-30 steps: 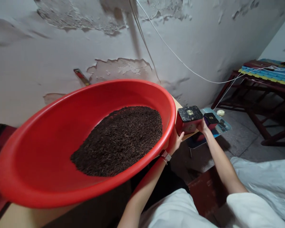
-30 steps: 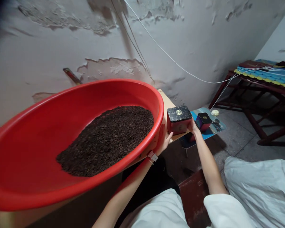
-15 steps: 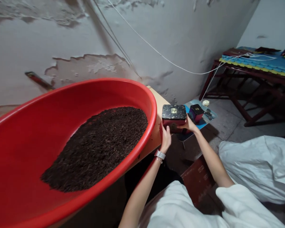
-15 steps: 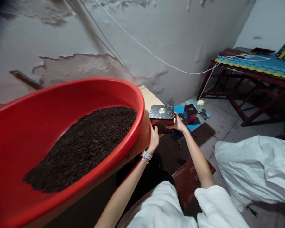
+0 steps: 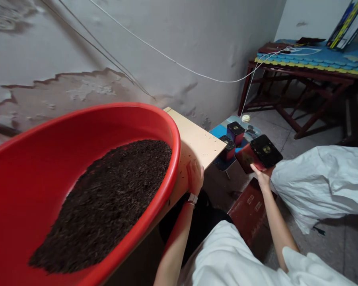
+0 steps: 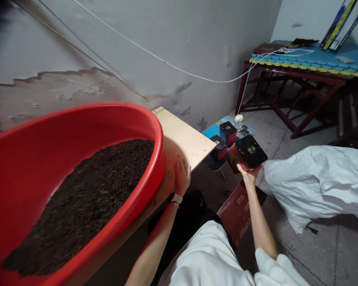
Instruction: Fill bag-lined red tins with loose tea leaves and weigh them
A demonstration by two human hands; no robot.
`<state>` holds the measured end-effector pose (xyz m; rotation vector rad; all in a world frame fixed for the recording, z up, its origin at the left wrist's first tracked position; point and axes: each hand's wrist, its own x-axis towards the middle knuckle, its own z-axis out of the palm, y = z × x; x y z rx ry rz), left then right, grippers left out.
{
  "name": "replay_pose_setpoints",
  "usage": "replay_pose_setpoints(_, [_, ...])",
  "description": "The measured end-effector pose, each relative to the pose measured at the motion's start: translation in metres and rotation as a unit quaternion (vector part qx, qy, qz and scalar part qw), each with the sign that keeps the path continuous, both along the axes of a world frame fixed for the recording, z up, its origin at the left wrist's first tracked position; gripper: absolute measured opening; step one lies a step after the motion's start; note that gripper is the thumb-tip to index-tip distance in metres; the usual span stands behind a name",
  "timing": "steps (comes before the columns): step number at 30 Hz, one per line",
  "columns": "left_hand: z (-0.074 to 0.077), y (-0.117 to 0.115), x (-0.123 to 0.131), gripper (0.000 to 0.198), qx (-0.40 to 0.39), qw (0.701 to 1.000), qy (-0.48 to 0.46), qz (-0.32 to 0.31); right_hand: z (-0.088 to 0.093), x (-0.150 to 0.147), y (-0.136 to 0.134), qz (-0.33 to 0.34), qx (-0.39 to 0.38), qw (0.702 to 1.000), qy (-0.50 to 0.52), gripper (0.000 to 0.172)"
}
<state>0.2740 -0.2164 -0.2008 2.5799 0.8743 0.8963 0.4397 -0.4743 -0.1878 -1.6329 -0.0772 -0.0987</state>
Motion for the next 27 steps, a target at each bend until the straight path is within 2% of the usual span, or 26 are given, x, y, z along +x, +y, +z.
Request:
replay_pose_setpoints(1, [-0.001, 0.000, 0.001, 0.052, 0.003, 1.000, 0.005, 0.006, -0.013, -0.011, -0.008, -0.050, -0.011, 0.999, -0.002, 0.099])
replay_pose_setpoints(3, [-0.003, 0.001, 0.001, 0.050, 0.017, 1.000, 0.019, 0.005, -0.040, -0.037, -0.017, -0.070, -0.053, 0.996, -0.009, 0.101])
replay_pose_setpoints(6, [-0.004, 0.002, -0.003, 0.048, 0.044, 0.998, 0.036, -0.022, -0.077, -0.073, -0.013, -0.012, -0.130, 0.991, -0.026, 0.096])
replay_pose_setpoints(9, [-0.002, 0.000, -0.007, 0.048, 0.053, 0.998, 0.032, -0.032, -0.105, -0.089, 0.013, 0.079, -0.166, 0.982, -0.044, 0.091])
replay_pose_setpoints(13, [0.001, -0.003, -0.008, 0.047, 0.056, 0.998, 0.026, -0.030, -0.122, -0.074, 0.073, 0.136, -0.153, 0.975, -0.085, 0.094])
replay_pose_setpoints(16, [0.000, -0.004, -0.008, 0.046, 0.056, 0.998, 0.024, -0.033, -0.127, -0.048, 0.114, 0.143, -0.147, 0.975, -0.090, 0.096])
replay_pose_setpoints(18, [-0.003, -0.004, -0.008, 0.046, 0.059, 0.998, 0.020, -0.034, -0.132, -0.031, 0.131, 0.130, -0.158, 0.976, -0.068, 0.097])
replay_pose_setpoints(23, [-0.009, -0.004, -0.008, 0.046, 0.077, 0.996, 0.012, -0.038, -0.152, -0.004, 0.142, 0.101, -0.170, 0.980, 0.024, 0.106])
replay_pose_setpoints(27, [-0.007, -0.005, -0.009, 0.045, 0.093, 0.994, 0.007, -0.049, -0.161, 0.012, 0.145, 0.110, -0.155, 0.982, 0.010, 0.119])
